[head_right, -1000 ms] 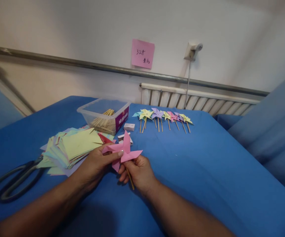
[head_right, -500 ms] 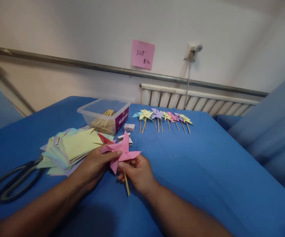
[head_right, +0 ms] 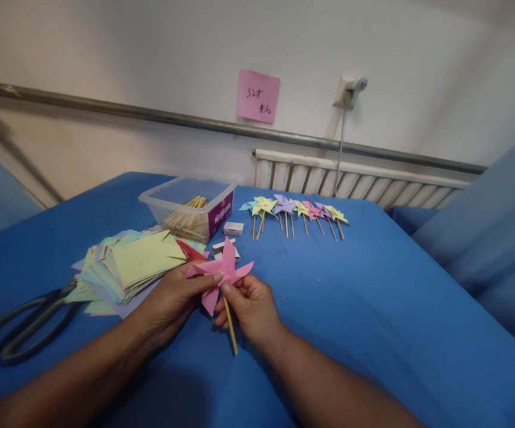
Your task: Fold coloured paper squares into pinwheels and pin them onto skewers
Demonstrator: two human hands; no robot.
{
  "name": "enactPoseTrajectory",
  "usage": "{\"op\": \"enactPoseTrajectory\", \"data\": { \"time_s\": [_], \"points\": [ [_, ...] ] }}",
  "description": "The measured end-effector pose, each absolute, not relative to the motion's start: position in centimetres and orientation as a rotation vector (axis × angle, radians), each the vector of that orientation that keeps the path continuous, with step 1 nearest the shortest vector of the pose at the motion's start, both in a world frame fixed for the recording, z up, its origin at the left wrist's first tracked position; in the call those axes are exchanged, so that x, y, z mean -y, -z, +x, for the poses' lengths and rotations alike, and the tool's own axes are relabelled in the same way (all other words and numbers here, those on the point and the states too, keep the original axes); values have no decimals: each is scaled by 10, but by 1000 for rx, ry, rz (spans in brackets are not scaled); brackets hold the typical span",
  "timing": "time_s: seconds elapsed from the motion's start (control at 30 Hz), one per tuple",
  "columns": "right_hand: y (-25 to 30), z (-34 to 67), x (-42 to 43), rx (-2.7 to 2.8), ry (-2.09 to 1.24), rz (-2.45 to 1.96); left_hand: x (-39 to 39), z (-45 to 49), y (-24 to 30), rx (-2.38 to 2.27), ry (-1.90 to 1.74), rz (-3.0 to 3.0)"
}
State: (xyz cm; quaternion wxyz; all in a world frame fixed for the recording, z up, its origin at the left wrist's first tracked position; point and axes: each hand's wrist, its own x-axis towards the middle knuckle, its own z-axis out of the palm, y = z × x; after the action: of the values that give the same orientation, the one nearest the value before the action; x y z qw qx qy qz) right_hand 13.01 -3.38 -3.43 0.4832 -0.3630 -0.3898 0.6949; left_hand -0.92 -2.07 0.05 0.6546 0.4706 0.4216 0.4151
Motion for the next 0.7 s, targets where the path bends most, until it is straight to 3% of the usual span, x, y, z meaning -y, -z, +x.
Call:
{"op": "enactPoseTrajectory", "data": {
  "time_s": [0.2, 0.7],
  "points": [
    [37, 128, 37, 1022, -1722, -933, 16, -17, -1, -1119, -1096, 984],
    [38, 127, 38, 1053, -1670, -959, 18, -16, -7, -1090, -1079, 982]
  ]
}}
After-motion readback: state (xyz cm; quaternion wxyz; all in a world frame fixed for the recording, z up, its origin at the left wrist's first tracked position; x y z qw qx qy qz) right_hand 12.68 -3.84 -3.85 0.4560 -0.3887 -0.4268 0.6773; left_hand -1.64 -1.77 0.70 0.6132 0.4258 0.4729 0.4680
